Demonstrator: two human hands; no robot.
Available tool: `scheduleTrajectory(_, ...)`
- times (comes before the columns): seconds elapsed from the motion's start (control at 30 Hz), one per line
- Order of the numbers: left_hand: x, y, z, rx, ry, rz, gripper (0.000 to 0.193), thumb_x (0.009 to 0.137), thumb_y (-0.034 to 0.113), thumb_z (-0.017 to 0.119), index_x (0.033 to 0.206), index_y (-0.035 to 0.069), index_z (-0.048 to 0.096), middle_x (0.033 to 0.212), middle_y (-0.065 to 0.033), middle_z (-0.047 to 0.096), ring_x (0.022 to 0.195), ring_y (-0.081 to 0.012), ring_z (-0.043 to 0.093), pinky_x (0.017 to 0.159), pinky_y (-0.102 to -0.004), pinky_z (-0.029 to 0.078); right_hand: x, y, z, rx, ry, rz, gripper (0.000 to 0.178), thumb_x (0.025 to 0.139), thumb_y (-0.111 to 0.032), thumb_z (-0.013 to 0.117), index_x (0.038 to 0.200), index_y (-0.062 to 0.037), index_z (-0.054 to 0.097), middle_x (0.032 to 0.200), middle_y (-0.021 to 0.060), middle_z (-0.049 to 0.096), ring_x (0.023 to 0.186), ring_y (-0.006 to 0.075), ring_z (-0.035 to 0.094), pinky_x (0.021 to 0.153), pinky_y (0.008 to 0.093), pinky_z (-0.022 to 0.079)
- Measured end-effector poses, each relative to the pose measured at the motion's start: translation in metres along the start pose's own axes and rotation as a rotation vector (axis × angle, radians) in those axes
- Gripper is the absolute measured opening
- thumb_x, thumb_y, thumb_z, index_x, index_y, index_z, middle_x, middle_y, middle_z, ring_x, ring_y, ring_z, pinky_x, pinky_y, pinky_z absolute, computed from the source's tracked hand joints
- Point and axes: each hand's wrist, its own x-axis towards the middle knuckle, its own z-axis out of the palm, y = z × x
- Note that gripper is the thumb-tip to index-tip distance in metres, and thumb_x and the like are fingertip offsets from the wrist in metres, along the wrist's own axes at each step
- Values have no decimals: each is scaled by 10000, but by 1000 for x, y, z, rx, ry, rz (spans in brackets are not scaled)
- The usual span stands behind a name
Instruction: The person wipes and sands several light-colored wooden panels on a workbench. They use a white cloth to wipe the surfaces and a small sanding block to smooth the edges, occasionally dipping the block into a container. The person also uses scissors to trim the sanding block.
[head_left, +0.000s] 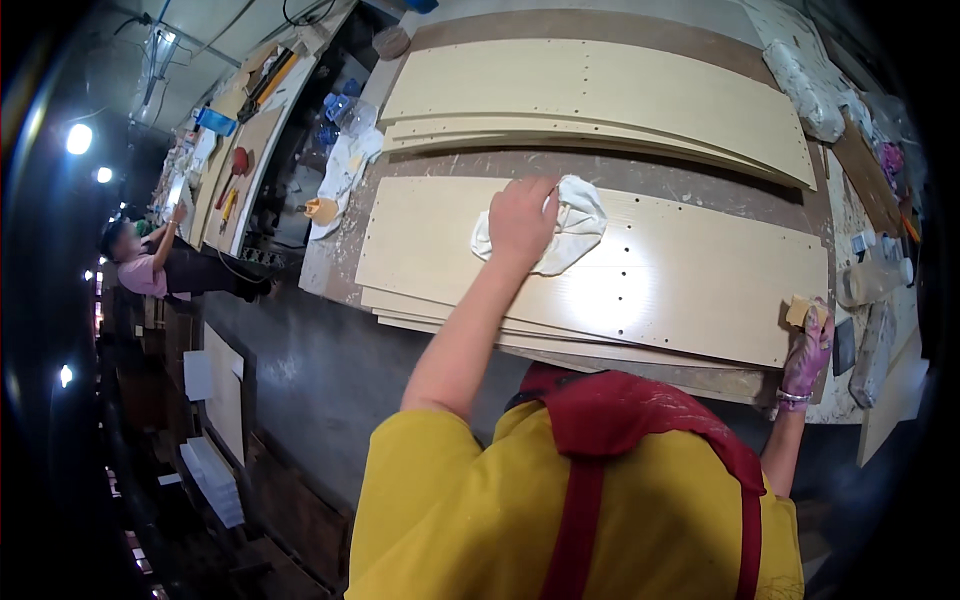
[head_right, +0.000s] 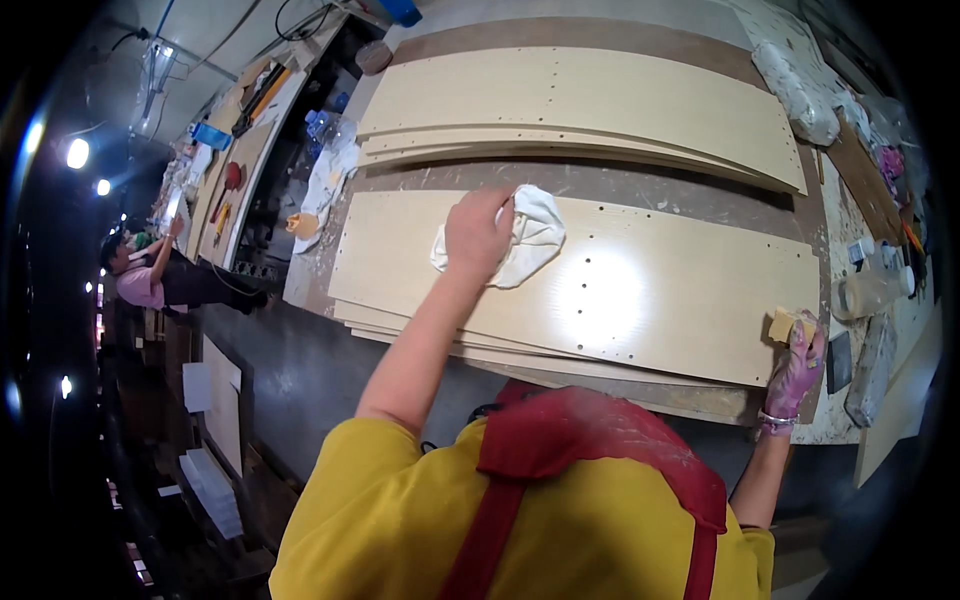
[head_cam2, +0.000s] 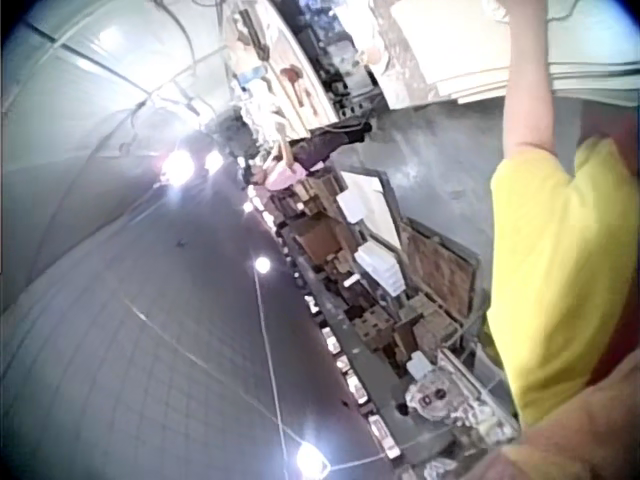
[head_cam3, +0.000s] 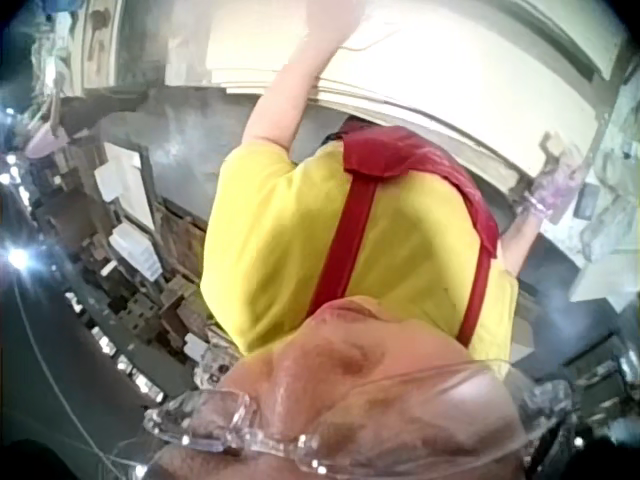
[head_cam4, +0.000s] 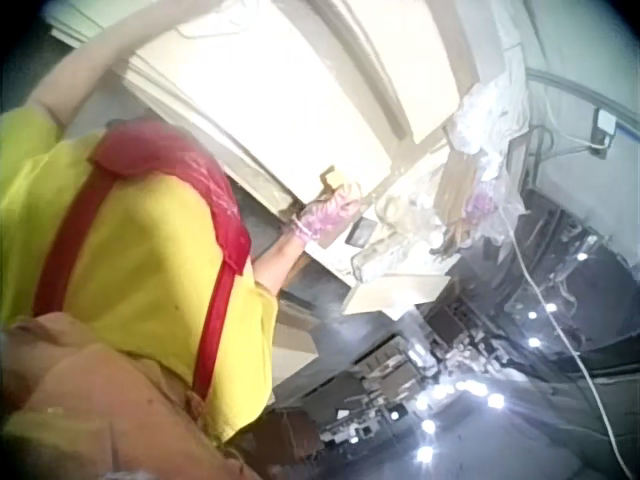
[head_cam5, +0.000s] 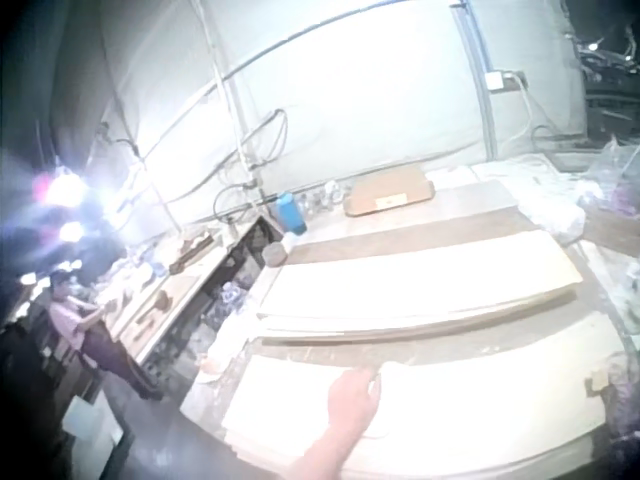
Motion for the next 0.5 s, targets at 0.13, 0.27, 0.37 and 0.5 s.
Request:
scheduleTrajectory(0.13,-21,-41,-78,10,50,-267,263,857,255,494,928,53,647,905,-146,646,878,-341,588,765,-429,461,-4,-12,11,-8,47,-19,336,917,-168,561,1193,22,532,1104,88,567,1006,158,531,902,281,408)
scheduleTrajectory(0.27,-101,-94,-137,492,-155,-260,354,807,366,641,974,55,612,896,-129,621,845,-344,580,736,-459,449,-6,-17,14,-84,18,-79,334,922,-182,552,1181,29,531,1092,84,564,1001,154,526,903,279,402)
scheduleTrajectory(0.37,-158,-184,-201,762,-58,-880,424,868,433,544,1034,50,615,1025,-176,626,983,-366,588,798,-465,463,-9,-25,15,-110,-26,-62,330,926,-199,545,1169,25,534,1085,85,561,1001,155,525,901,282,402)
scheduleTrajectory(0.5,-184,-193,-260,263,347,-975,387,874,308,588,1142,30,566,1085,-152,625,972,-292,598,852,-371,454,-8,-21,17,30,-7,36,353,920,-227,553,1188,1,515,1097,90,560,1009,166,533,905,296,412)
